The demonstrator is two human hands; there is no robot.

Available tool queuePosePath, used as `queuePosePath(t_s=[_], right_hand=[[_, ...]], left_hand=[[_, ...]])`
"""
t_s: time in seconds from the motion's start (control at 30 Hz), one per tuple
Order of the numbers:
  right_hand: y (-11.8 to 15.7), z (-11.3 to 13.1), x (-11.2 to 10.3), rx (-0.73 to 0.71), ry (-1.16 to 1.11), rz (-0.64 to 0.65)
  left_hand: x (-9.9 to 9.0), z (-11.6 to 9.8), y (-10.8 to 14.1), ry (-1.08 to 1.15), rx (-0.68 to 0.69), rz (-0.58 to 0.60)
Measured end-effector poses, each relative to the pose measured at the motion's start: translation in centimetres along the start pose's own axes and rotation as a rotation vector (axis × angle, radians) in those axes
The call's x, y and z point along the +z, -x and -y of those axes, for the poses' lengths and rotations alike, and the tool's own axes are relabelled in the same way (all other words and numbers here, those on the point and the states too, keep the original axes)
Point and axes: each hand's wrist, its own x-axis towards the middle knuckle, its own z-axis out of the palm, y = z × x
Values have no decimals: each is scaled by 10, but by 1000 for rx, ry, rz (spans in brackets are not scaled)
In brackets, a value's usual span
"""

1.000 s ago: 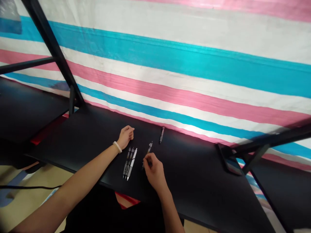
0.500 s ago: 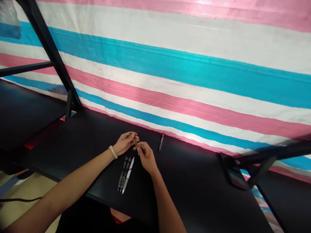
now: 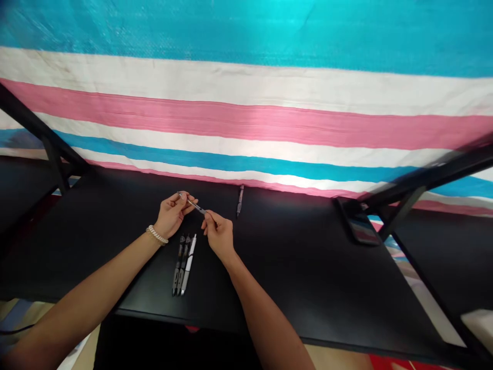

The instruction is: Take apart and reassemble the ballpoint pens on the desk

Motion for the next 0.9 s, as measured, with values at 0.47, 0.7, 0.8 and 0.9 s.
queuePosePath(t_s=[0.47,0.7,0.8,0.9], right_hand=[[-1,-2,6,-220,-13,-184],[-3,-1,4,-133,-109,-179],[-5,-2,4,-33,-157,-159],[-4,-3,6,75,-170,-117]], left_hand=[[-5,3,-8,38,-9,-101],[-6,4,-8,28,-8,-97],[-6,5,-7,25,-5,-93],[-5,5,-7,11,0,-86]])
